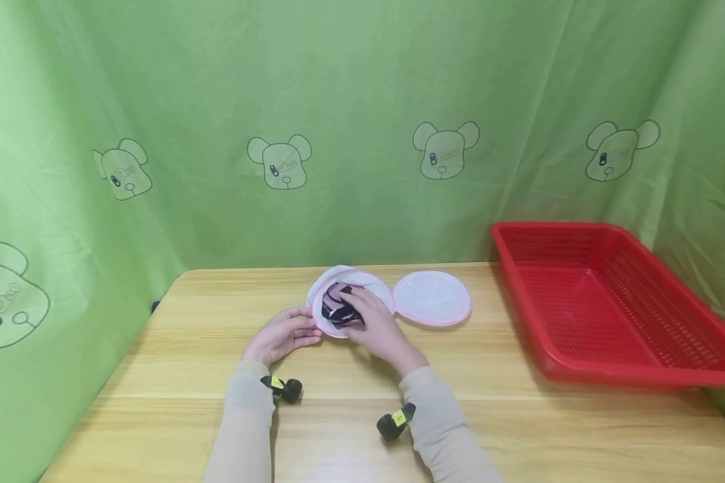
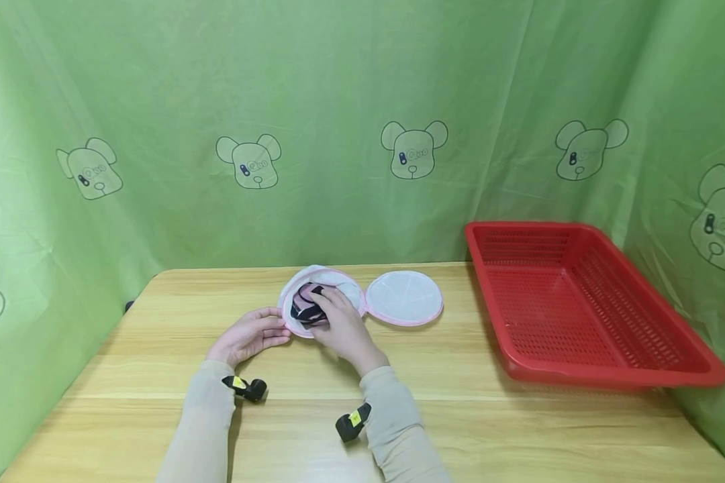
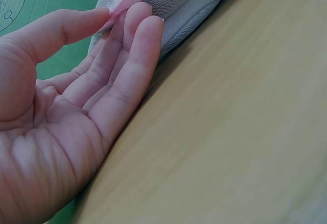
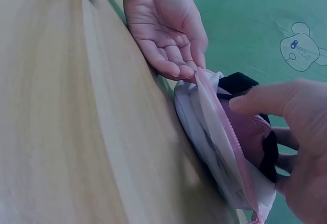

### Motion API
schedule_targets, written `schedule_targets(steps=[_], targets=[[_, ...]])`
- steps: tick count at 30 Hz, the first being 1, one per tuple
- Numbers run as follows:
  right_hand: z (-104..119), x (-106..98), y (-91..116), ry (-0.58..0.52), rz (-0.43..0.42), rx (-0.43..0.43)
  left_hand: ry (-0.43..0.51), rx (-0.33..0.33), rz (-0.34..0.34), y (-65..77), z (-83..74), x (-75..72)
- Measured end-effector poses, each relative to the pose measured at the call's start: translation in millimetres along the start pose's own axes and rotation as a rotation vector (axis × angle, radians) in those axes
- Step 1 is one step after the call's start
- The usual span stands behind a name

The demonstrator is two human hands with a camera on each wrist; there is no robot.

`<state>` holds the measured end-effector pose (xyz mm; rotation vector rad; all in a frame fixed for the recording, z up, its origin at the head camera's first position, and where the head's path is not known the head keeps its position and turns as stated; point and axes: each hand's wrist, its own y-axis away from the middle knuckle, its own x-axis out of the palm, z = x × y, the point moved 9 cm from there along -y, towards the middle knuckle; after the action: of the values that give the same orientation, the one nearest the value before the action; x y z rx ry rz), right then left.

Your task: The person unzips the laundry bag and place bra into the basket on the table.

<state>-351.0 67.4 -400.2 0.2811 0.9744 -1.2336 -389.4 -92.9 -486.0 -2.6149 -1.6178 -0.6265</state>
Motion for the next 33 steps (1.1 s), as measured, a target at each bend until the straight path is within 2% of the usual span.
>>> schedule_targets(steps=[9,27,33], targets=[[-9.8,5.4,0.0,0.065,-0.025,0.079,0.000,-0.004,-0.006,0.4,0.3,-0.9],[-9.4,0.0,-0.5,0.041,-0.099,0.056,-0.003,-0.006,-0.011,-0.3,1.2,-1.9],[-11.5,-1.8,-0.6,0.029,-0.107,0.074,0.004,-0.007,-0.009,0.4,0.9,-1.8]])
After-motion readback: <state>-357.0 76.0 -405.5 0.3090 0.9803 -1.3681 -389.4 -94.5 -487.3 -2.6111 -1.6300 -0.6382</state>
